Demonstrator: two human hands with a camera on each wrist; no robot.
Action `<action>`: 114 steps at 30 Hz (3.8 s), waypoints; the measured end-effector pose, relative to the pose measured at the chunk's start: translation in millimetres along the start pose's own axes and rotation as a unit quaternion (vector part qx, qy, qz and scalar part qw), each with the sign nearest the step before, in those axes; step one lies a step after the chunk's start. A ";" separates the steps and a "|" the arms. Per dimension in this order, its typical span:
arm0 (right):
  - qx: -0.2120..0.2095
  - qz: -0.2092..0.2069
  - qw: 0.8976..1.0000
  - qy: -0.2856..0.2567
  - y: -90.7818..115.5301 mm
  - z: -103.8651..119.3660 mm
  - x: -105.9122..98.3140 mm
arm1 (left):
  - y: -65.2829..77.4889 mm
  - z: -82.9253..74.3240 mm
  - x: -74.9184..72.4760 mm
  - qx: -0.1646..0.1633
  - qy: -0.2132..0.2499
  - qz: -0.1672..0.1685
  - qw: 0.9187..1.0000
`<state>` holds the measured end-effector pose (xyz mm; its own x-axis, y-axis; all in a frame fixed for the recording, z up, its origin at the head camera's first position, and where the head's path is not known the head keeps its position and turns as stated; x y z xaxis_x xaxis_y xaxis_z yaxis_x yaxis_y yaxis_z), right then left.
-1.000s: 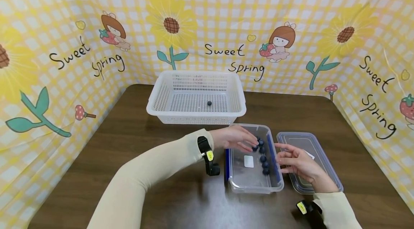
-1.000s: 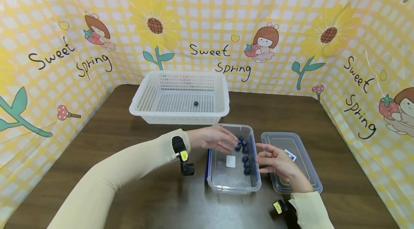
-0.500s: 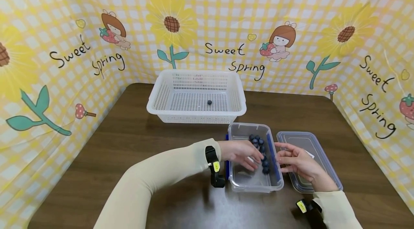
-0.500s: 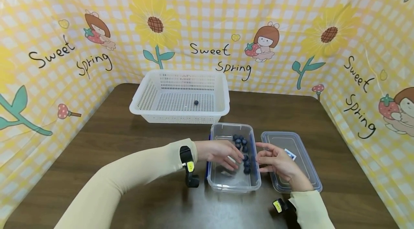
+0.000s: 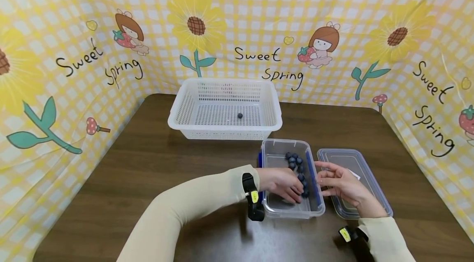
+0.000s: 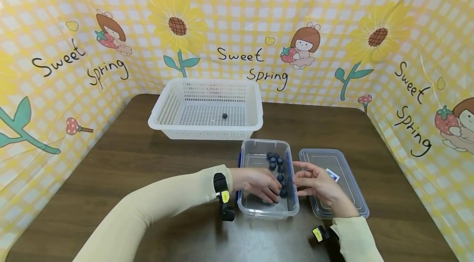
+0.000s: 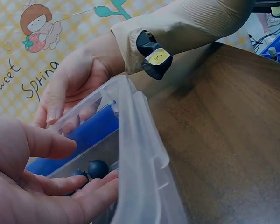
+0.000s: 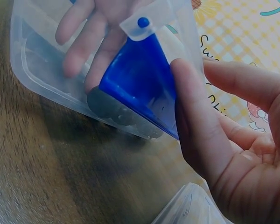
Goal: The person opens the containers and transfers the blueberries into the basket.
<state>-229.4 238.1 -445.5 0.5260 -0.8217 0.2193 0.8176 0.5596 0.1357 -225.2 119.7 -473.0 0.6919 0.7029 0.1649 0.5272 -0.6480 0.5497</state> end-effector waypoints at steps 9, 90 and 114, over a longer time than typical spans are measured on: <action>-0.010 0.009 1.000 -0.007 1.4 1.7 4.5 | -7.8 4.0 7.5 0.027 0.009 -0.007 1.000; 0.003 0.000 1.000 -0.004 -0.4 3.3 0.1 | 54.3 -132.8 -187.0 0.261 0.174 -0.164 0.935; 0.013 -0.007 1.000 -0.005 -0.4 3.0 -2.1 | 81.6 -120.2 -312.4 0.277 0.281 -0.304 0.867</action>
<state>-231.5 240.0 -443.2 0.5123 -0.8282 0.2272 0.8181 0.5512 0.1642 -457.6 -117.5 -381.2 -0.0642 0.8946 0.4422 0.9741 -0.0400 0.2225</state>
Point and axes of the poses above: each hand's wrist, its own y-axis away from the middle knuckle, its own x-axis out of the palm, z = x × y, the point moved 10 cm from there along -y, towards the middle knuckle, and after that the axes turned 6 degrees about x, right-handed, at the moved point
